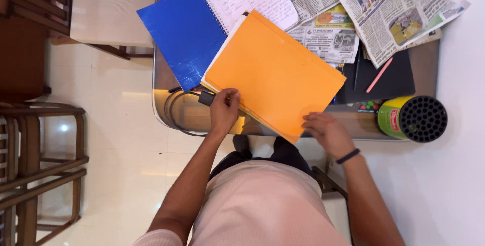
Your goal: The person organizes a cluttered desk by sorting through papers, notebooks, and newspapers. They move items aside, open a black binder, and place loose papers inside. They also handle a laptop, placing it into a grey sleeve.
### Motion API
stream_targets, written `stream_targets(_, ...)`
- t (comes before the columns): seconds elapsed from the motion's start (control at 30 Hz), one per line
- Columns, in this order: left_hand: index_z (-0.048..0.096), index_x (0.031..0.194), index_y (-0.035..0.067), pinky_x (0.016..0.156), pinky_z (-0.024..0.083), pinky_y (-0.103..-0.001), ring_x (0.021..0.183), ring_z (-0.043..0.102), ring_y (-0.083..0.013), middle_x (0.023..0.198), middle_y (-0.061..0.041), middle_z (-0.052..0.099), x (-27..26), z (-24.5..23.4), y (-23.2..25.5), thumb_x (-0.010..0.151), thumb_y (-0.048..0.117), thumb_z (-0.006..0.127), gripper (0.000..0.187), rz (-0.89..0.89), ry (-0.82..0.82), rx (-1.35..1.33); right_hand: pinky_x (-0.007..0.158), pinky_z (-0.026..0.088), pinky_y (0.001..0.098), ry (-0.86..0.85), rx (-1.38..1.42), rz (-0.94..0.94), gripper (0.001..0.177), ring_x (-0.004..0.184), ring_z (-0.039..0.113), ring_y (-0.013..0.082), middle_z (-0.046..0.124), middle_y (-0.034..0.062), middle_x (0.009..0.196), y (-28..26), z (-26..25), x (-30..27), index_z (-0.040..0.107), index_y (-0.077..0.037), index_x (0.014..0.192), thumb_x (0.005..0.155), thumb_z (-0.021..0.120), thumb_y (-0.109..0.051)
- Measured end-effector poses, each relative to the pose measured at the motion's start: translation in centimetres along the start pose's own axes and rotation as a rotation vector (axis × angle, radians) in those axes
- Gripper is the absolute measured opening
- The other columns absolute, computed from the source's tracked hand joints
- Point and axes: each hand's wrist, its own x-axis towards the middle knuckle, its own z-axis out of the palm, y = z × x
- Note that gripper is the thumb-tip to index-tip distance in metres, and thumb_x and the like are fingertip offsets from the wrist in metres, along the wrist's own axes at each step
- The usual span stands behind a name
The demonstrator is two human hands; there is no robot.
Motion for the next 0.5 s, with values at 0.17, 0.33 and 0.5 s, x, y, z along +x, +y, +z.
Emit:
stream_targets(0.17,0.062,0.113,0.001,0.062,0.05,-0.026,0.069,0.058,-0.0079,0.082,-0.001,0.066,-0.1,-2.4,-0.2,0.101,0.021,0.064,0.023,-0.169,0.061,-0.203,0.094,0.059,0.0318,0.358,0.704,0.26,0.014,0.103,0.071,0.0158,0.076,0.0096,0.115,-0.4,-4.2,0.1,0.071,0.002,0.111,0.099,0.063,0.002)
stream_targets(0.33,0.063,0.113,0.001,0.066,0.051,-0.027,0.07,0.058,-0.0097,0.082,-0.003,0.065,0.1,-3.1,-1.5,0.098,0.018,0.066,0.023,-0.066,-0.031,-0.092,0.082,0.067,0.0371,0.793,1.03,0.293,0.009,0.093,0.073,0.0164,0.072,0.0057,0.108,4.0,-8.5,5.0,0.064,-0.002,0.116,0.108,0.067,-0.002)
stream_targets(0.5,0.063,0.12,0.002,0.084,0.053,-0.036,0.089,0.063,-0.0216,0.109,-0.012,0.065,1.4,-2.9,-1.3,0.091,0.016,0.07,0.033,0.063,-0.103,0.19,0.079,0.071,0.0383,1.074,1.079,0.361,0.021,0.081,0.067,0.0177,0.068,0.0106,0.1,12.9,-11.4,9.2,0.061,0.0,0.123,0.108,0.074,-0.008)
